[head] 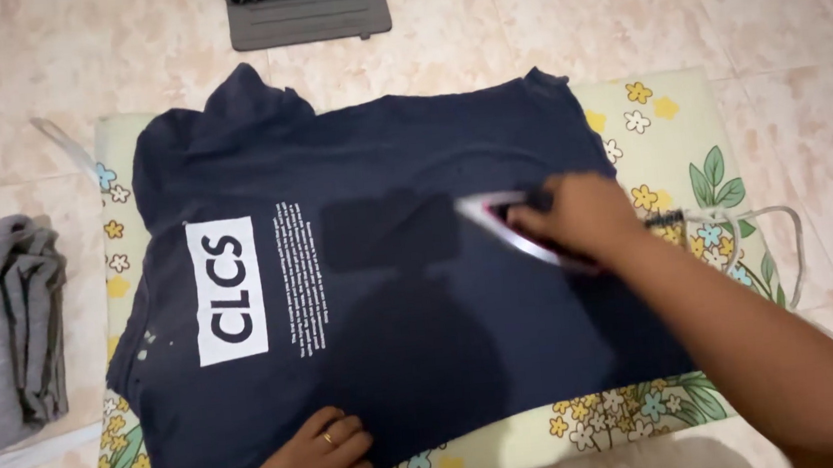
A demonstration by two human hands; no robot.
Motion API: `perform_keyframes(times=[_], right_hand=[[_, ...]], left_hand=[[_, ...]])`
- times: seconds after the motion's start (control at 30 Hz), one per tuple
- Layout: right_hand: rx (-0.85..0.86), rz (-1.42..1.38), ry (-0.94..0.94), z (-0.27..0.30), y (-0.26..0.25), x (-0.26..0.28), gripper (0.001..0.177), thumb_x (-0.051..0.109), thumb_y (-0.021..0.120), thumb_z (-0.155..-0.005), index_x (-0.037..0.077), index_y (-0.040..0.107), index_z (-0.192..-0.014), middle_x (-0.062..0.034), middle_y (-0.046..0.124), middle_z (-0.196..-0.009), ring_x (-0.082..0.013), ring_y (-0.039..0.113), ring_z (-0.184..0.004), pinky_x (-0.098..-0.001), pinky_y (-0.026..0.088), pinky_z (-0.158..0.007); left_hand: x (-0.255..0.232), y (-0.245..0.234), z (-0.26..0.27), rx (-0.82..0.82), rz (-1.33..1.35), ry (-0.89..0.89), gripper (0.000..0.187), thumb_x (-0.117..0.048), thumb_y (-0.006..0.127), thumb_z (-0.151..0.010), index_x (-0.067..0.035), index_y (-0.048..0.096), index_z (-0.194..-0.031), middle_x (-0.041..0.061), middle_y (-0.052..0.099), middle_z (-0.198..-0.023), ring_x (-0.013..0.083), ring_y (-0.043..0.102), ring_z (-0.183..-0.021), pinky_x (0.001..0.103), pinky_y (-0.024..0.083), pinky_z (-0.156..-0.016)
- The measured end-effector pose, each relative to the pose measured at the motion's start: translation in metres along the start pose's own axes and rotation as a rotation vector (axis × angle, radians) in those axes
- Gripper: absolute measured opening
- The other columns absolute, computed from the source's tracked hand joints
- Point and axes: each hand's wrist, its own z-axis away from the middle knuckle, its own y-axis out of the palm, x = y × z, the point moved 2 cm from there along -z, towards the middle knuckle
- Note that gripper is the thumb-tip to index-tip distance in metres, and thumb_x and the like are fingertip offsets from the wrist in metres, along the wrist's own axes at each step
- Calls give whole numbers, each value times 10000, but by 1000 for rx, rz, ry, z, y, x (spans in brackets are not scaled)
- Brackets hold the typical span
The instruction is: Iron and fold a navy blue t-shirt on an ironing mat.
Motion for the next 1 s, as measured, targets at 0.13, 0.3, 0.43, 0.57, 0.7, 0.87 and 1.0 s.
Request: perform_keyframes(times=[0.13,0.3,0.43,0.57,0.7,0.87,1.0], right_hand=[[193,100,-97,69,18,8,598,683,691,-772,138,786,-998,-152,756,-808,-368,741,-756,-472,590,-707],[165,52,-200,133,41,-12,506,627,742,-744,157,780,-928,-110,747,-719,-331,735,-677,-461,576,-602],[66,165,24,134,25,-46,557,655,715,-743,218,787,-1080,-155,731,-763,-347,729,-653,-461,578,-589],[63,165,353,93,9,-98,609,700,651,-834,130,755,-1023,-148,766,-781,-335,749,-724,-453,588,-651],[-34,106,494,72,10,-143,642,706,650,-852,99,778,-1019,-163,764,-794,-345,745,-743,-472,579,-654],[95,11,330,84,-9,-116,604,699,671,-759,179,775,-1049,-142,768,-759,-328,760,-705,-453,591,-656],[198,156,-116,96,7,-78,566,709,693,-723,177,768,-898,-99,754,-726,-312,747,-707,-427,586,-664]], left_hand=[[5,-32,-32,-66,97,-118,334,-395,643,-980,-64,667,-941,168,618,-1128,348,526,-1195,525,322,-1081],[18,-40,-93,-44,13,-287,327,-318,640,-920,-53,669,-1110,192,595,-1289,378,452,-1352,522,288,-1137],[14,-20,-164,-75,95,-399,514,-399,652,-918,-43,620,-1287,187,520,-1444,394,356,-1445,538,224,-1180],[14,6,-213,-160,157,-689,790,-569,662,-844,-126,469,-1469,190,350,-1576,405,215,-1486,581,126,-1173],[13,30,-226,-239,80,-858,878,-610,654,-810,-185,387,-1531,146,299,-1613,393,170,-1505,629,68,-1177],[14,29,-221,-276,65,-823,881,-592,654,-829,-185,369,-1556,145,287,-1626,390,164,-1514,611,72,-1188],[11,37,-217,-345,73,-833,935,-589,656,-829,-165,315,-1589,143,262,-1643,383,131,-1532,612,68,-1199]])
